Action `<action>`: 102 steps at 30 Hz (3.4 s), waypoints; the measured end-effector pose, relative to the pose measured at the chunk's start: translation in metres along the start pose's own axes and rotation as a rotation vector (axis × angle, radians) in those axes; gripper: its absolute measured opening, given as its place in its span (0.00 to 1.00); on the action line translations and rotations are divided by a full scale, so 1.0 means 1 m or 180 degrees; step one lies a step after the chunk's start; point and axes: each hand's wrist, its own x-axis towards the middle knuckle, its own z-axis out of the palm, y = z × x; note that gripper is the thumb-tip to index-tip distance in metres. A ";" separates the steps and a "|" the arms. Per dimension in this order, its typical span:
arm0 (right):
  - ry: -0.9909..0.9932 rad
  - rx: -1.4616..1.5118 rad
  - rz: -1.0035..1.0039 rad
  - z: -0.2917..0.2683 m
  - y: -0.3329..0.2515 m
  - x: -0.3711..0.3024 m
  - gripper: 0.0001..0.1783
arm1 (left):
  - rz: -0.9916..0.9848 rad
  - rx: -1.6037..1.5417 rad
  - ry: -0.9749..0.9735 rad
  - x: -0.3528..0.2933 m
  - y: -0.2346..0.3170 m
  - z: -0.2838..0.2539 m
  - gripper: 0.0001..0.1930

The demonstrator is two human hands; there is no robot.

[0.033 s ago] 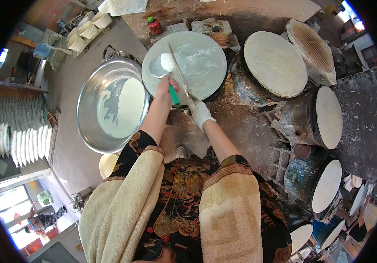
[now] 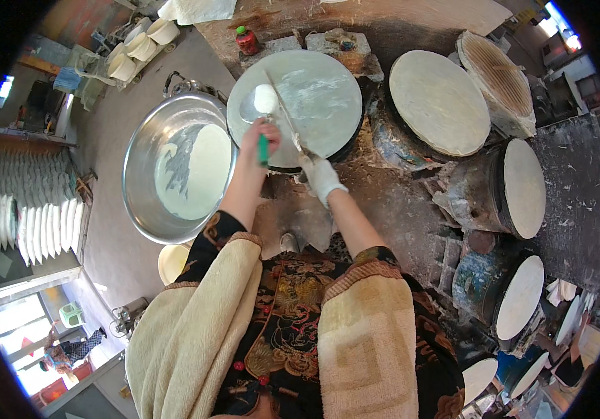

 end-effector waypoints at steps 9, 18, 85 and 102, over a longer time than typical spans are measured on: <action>0.0206 -0.2171 -0.0891 -0.013 0.022 0.002 0.27 | 0.2817 0.3910 0.2193 -0.138 0.066 -0.007 0.07; 0.0408 0.0429 -0.0290 -0.011 0.003 -0.060 0.20 | 0.5899 0.6348 0.2751 -0.202 0.109 -0.080 0.23; 0.1524 -0.0616 -0.0637 -0.186 0.110 -0.266 0.24 | -0.1193 0.5424 -0.1151 -0.035 -0.341 0.053 0.12; 0.5561 0.0219 0.1526 -0.188 0.366 -0.451 0.24 | -0.3076 0.4624 -0.0902 -0.073 -0.417 -0.006 0.14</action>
